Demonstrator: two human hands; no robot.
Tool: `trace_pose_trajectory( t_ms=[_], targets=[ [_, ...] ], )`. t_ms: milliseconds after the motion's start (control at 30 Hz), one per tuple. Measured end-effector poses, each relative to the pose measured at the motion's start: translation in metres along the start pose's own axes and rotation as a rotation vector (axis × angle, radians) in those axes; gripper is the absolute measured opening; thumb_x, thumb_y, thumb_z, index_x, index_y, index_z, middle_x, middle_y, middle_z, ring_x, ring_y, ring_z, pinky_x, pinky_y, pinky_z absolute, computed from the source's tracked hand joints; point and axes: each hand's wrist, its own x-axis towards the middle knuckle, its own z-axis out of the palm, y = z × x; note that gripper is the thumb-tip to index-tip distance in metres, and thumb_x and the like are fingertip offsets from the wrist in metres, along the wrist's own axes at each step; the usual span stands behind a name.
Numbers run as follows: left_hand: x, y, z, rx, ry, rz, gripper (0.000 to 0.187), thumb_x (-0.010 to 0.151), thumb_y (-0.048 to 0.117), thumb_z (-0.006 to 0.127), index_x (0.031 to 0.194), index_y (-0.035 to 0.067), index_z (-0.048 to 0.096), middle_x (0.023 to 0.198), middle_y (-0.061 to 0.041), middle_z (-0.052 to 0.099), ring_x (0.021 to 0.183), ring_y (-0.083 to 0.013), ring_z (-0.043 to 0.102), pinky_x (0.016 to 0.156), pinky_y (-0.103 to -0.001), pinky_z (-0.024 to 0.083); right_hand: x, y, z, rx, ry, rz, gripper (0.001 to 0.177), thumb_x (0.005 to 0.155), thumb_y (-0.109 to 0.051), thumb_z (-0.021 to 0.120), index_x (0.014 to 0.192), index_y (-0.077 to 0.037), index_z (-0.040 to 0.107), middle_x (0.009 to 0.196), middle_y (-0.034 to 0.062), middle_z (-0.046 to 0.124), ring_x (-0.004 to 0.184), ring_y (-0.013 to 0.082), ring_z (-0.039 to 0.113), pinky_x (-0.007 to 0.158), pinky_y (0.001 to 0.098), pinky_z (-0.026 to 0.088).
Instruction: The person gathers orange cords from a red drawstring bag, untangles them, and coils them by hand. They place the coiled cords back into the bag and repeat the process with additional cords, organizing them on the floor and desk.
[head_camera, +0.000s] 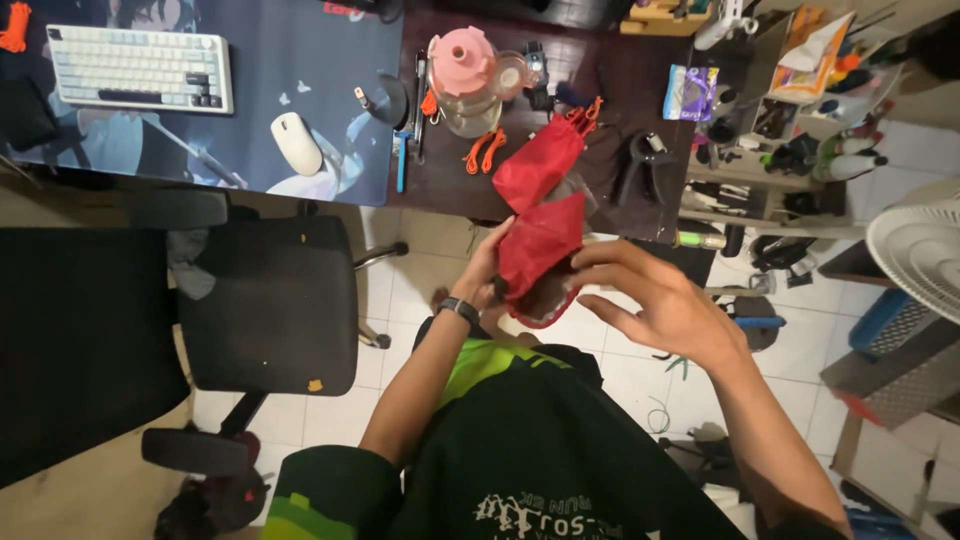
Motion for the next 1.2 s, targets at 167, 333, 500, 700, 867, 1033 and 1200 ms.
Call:
trace_pose_trajectory(
  t_ms=[167, 333, 500, 700, 867, 1033, 1200],
  targets=[
    [-0.008, 0.01, 0.006, -0.235, -0.087, -0.172, 0.05, 0.102, 0.037, 0.059, 0.141, 0.005, 0.058, 0.138, -0.012, 0.065, 0.123, -0.0258, 0.065, 0.111, -0.042, 0.051, 0.017, -0.014, 0.006, -0.045, 0.037, 0.048, 0.03, 0.084, 0.0, 0.075, 0.113, -0.002, 0.068, 0.118, 0.0113, 0.068, 0.111, 0.028, 0.07, 0.093, 0.0356, 0.056],
    [-0.027, 0.034, 0.012, -0.228, -0.124, -0.196, 0.052, 0.101, 0.041, 0.057, 0.138, 0.006, 0.06, 0.134, -0.013, 0.068, 0.12, -0.0268, 0.066, 0.108, -0.043, 0.051, 0.038, -0.028, 0.016, -0.057, 0.015, 0.08, 0.027, 0.085, 0.0, 0.075, 0.112, -0.002, 0.067, 0.118, 0.0103, 0.07, 0.11, 0.0268, 0.07, 0.09, 0.0353, 0.057],
    [-0.036, 0.05, -0.009, -0.253, -0.185, -0.239, 0.053, 0.102, 0.045, 0.057, 0.138, 0.007, 0.06, 0.133, -0.012, 0.068, 0.118, -0.0263, 0.067, 0.108, -0.042, 0.051, 0.067, -0.052, 0.031, -0.109, -0.042, -0.004, 0.024, 0.085, 0.0, 0.076, 0.107, -0.004, 0.068, 0.112, 0.0083, 0.071, 0.106, 0.027, 0.07, 0.089, 0.0359, 0.056],
    [-0.066, 0.085, -0.013, -0.138, -0.076, -0.221, 0.053, 0.1, 0.046, 0.054, 0.134, 0.007, 0.063, 0.128, -0.012, 0.07, 0.112, -0.0259, 0.069, 0.101, -0.041, 0.053, 0.096, -0.092, 0.05, -0.276, -0.055, -0.084, 0.022, 0.08, -0.001, 0.077, 0.101, -0.004, 0.069, 0.106, 0.0085, 0.071, 0.095, 0.0275, 0.066, 0.081, 0.0377, 0.053],
    [-0.047, 0.079, -0.066, -0.245, -0.181, -0.107, 0.044, 0.104, 0.038, 0.057, 0.133, 0.005, 0.065, 0.128, -0.01, 0.072, 0.116, -0.023, 0.069, 0.105, -0.039, 0.054, 0.116, -0.124, 0.065, -0.334, -0.021, -0.098, 0.02, 0.082, -0.002, 0.078, 0.1, -0.003, 0.069, 0.102, 0.0078, 0.068, 0.09, 0.025, 0.065, 0.075, 0.0367, 0.053],
    [-0.082, 0.106, -0.061, -0.381, -0.086, -0.213, 0.038, 0.102, 0.037, 0.059, 0.121, 0.006, 0.069, 0.115, -0.011, 0.075, 0.104, -0.026, 0.072, 0.098, -0.042, 0.056, 0.139, -0.141, 0.098, -0.447, -0.082, -0.049, 0.017, 0.083, -0.01, 0.079, 0.098, -0.004, 0.072, 0.092, 0.0064, 0.068, 0.081, 0.0251, 0.063, 0.068, 0.0376, 0.052],
    [-0.068, 0.099, -0.113, -0.464, -0.193, -0.151, 0.034, 0.104, 0.03, 0.06, 0.122, 0.003, 0.07, 0.116, -0.011, 0.076, 0.106, -0.0243, 0.073, 0.101, -0.04, 0.056, 0.153, -0.129, 0.146, -0.529, -0.204, 0.032, 0.016, 0.087, -0.014, 0.074, 0.1, -0.005, 0.073, 0.085, 0.0064, 0.067, 0.08, 0.0259, 0.066, 0.068, 0.0389, 0.054]
  ],
)
